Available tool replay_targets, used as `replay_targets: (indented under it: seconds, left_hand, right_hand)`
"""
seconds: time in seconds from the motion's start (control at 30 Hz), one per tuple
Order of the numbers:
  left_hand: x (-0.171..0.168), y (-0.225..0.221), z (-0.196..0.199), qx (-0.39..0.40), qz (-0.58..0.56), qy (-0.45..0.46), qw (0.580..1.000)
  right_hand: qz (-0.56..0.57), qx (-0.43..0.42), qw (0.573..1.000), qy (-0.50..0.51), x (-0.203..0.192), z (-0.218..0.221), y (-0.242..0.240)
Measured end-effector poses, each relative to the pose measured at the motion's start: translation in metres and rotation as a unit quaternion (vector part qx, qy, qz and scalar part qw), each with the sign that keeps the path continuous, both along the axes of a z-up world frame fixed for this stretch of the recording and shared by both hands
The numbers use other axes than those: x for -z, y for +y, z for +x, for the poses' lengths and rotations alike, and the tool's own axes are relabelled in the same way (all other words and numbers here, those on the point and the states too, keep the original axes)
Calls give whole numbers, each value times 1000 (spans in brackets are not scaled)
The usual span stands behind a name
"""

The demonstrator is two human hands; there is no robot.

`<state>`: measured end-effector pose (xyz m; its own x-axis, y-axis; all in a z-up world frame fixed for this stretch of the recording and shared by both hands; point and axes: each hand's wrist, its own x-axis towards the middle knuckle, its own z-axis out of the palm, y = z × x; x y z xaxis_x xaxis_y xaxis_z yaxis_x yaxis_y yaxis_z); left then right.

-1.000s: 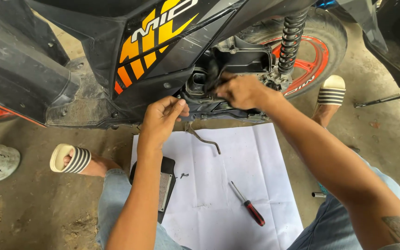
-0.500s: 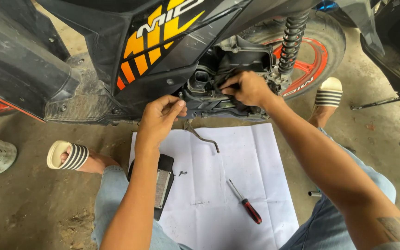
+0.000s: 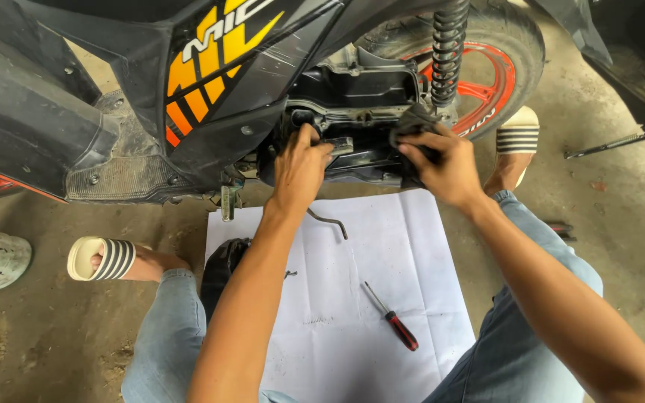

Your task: Repairing and cleaning the internal components of a motorcycle engine or transmission area

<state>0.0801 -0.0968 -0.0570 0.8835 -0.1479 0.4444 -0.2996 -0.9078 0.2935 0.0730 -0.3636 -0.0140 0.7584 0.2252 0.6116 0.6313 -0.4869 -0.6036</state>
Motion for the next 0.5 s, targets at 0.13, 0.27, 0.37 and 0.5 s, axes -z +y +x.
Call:
replay_targets:
  seconds: [0.13, 0.27, 0.37, 0.5]
  left_hand:
    - [-24, 3, 3, 0, -21, 73, 997]
    - [-34, 0, 10, -5, -14, 100, 995]
    - [-30, 2, 20, 7, 21, 86, 996]
    - [-21, 7, 26, 14, 40, 66, 997]
  right_hand:
    - [34, 23, 998, 36, 21, -11, -36]
    - [74, 59, 993, 68, 37, -7, -47]
    - [89, 47, 991, 83, 39, -9, -46]
    - [28, -12, 995, 97, 3, -23, -22]
